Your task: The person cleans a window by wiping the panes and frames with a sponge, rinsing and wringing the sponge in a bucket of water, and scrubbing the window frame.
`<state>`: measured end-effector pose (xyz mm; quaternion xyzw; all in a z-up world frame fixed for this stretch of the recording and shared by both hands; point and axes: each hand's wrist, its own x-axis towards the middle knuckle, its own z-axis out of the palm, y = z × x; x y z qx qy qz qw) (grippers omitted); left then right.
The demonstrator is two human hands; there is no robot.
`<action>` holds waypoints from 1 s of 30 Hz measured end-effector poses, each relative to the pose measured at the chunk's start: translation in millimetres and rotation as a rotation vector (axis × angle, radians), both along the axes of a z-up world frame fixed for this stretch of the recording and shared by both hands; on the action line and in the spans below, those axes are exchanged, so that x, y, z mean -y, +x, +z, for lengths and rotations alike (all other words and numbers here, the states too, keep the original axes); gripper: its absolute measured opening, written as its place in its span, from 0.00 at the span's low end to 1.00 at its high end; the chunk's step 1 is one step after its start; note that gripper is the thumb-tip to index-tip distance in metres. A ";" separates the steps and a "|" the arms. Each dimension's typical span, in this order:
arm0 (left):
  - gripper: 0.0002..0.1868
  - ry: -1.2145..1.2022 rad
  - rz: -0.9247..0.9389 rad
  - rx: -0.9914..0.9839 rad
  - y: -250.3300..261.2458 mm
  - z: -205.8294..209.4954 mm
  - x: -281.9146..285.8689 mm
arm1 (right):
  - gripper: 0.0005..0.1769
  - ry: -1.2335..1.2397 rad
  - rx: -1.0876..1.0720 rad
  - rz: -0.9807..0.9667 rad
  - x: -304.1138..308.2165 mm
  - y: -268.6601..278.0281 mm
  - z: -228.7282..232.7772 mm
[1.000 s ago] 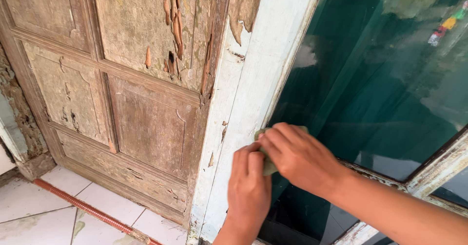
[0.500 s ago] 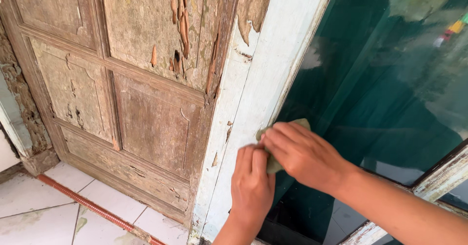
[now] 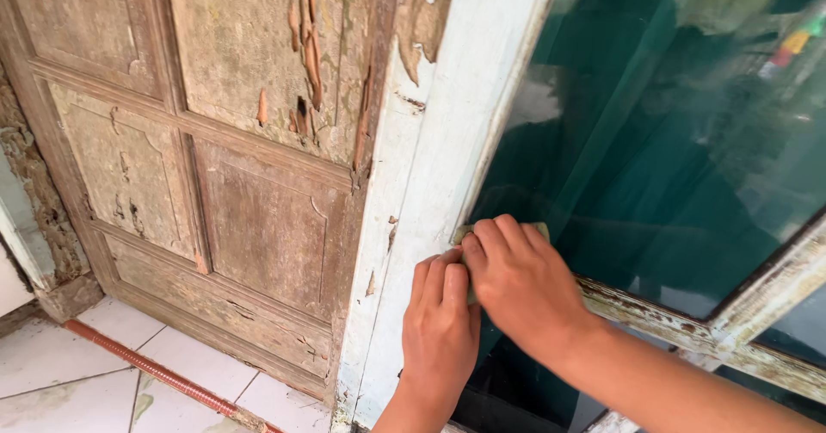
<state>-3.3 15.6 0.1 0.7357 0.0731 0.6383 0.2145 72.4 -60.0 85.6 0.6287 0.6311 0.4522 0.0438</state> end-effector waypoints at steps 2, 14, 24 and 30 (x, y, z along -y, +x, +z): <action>0.19 0.005 -0.003 -0.007 -0.5 -1.0 2.4 | 0.08 -0.010 0.062 -0.094 -0.7 -2.7 -4.9; 0.21 0.020 -0.144 -0.020 19.2 -1.7 41.2 | 0.05 0.072 0.097 -0.163 52.1 10.7 -2.1; 0.17 0.096 -0.304 -0.043 55.3 -6.6 106.3 | 0.10 -0.035 0.069 -0.360 134.4 28.2 3.4; 0.16 0.079 -0.360 -0.083 72.2 -10.3 135.3 | 0.08 -0.093 0.140 -0.515 161.1 30.9 6.0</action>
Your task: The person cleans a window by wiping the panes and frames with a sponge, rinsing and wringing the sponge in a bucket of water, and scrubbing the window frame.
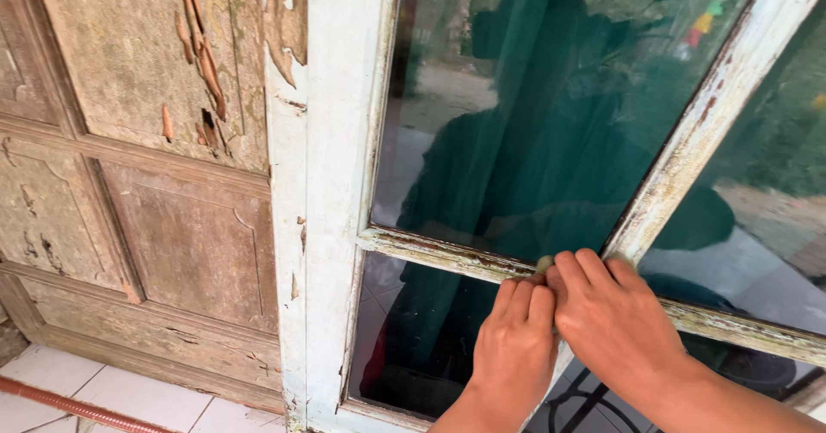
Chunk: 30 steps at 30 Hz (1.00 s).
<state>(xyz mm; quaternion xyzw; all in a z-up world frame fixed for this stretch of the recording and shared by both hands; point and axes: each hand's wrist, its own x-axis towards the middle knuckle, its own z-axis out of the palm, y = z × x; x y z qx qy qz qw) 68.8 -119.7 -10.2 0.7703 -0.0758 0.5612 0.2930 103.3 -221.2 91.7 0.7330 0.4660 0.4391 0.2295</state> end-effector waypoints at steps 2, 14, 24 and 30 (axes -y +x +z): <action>0.18 -0.006 -0.041 0.001 2.2 1.1 4.4 | 0.08 -0.042 0.001 -0.094 4.4 0.7 0.3; 0.20 -0.020 -0.239 -0.019 -3.8 -9.1 14.4 | 0.14 0.019 -0.035 -0.125 32.2 -5.0 -19.0; 0.13 0.092 -0.079 0.020 5.4 3.5 16.1 | 0.22 0.089 -0.025 0.022 39.1 8.4 -12.3; 0.10 0.237 -0.036 0.058 -5.9 -14.8 18.5 | 0.28 0.041 -0.120 0.162 65.2 21.7 -40.5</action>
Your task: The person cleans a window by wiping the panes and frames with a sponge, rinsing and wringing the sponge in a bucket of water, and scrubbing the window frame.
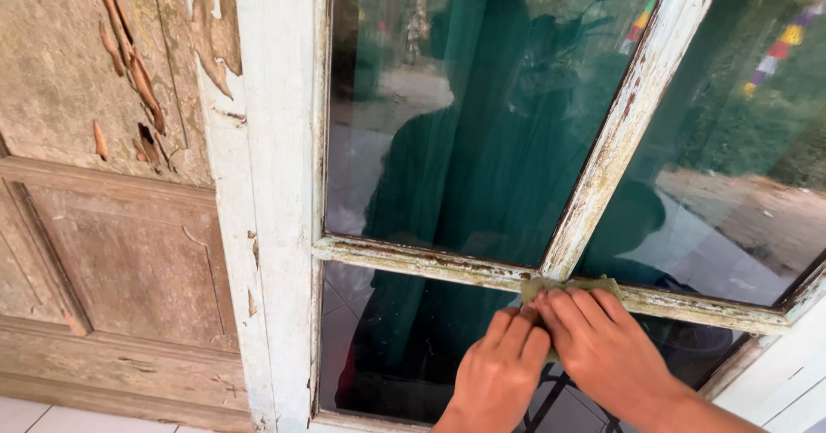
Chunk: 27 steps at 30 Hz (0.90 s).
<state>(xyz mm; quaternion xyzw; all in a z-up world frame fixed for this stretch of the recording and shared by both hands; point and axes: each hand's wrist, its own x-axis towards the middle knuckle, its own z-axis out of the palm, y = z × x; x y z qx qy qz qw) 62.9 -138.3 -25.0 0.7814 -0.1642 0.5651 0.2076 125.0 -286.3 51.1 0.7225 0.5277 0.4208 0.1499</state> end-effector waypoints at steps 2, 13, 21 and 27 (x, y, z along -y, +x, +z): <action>0.09 0.015 -0.009 0.007 -2.2 -2.0 0.4 | 0.28 -0.037 -0.061 0.041 8.9 6.5 -2.8; 0.10 0.157 0.226 0.162 10.5 -4.7 -28.1 | 0.28 -0.048 0.004 0.204 -0.2 31.1 -9.4; 0.04 0.087 0.336 0.152 2.6 0.4 -67.2 | 0.25 -0.094 -0.047 0.354 -55.2 34.4 -5.7; 0.06 0.080 0.441 0.141 -13.1 1.6 -105.1 | 0.24 -0.113 -0.005 0.436 -105.1 17.5 1.7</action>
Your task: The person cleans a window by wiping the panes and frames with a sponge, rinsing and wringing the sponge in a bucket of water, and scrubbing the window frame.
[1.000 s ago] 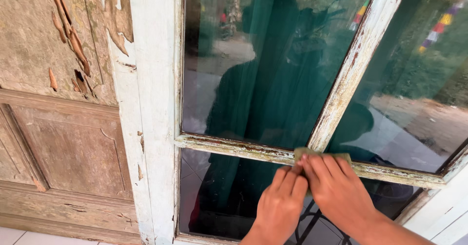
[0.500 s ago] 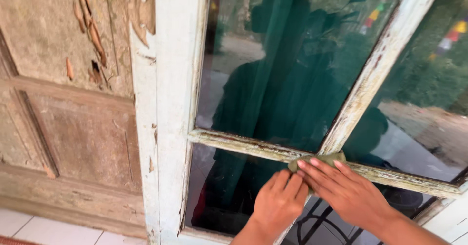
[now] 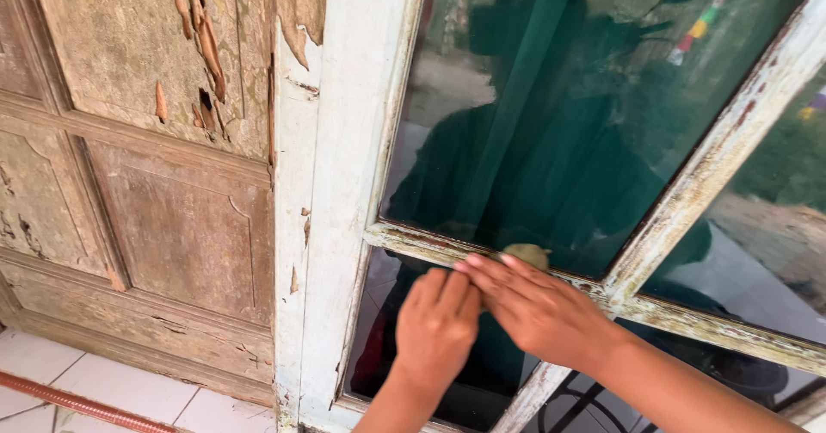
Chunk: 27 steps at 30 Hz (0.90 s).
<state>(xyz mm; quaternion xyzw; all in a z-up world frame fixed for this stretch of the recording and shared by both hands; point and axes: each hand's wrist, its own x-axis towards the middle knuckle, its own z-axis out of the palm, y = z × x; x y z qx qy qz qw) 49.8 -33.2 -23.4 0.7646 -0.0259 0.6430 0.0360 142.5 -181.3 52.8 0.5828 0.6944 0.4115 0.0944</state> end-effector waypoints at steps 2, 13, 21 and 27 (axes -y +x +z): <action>0.06 -0.015 0.032 -0.001 -6.1 -0.9 -13.3 | 0.23 -0.006 -0.012 0.021 -18.2 -5.5 1.4; 0.06 -0.254 0.271 -0.074 -43.6 1.2 -77.0 | 0.18 0.051 -0.110 0.214 -119.7 -35.1 -1.4; 0.13 -0.300 0.106 -0.017 -29.3 -2.7 -39.6 | 0.21 0.055 -0.010 0.160 -81.7 -26.9 -2.1; 0.10 -0.248 -0.025 -0.050 3.8 -4.0 25.9 | 0.22 -0.039 0.032 0.057 4.8 -6.5 13.4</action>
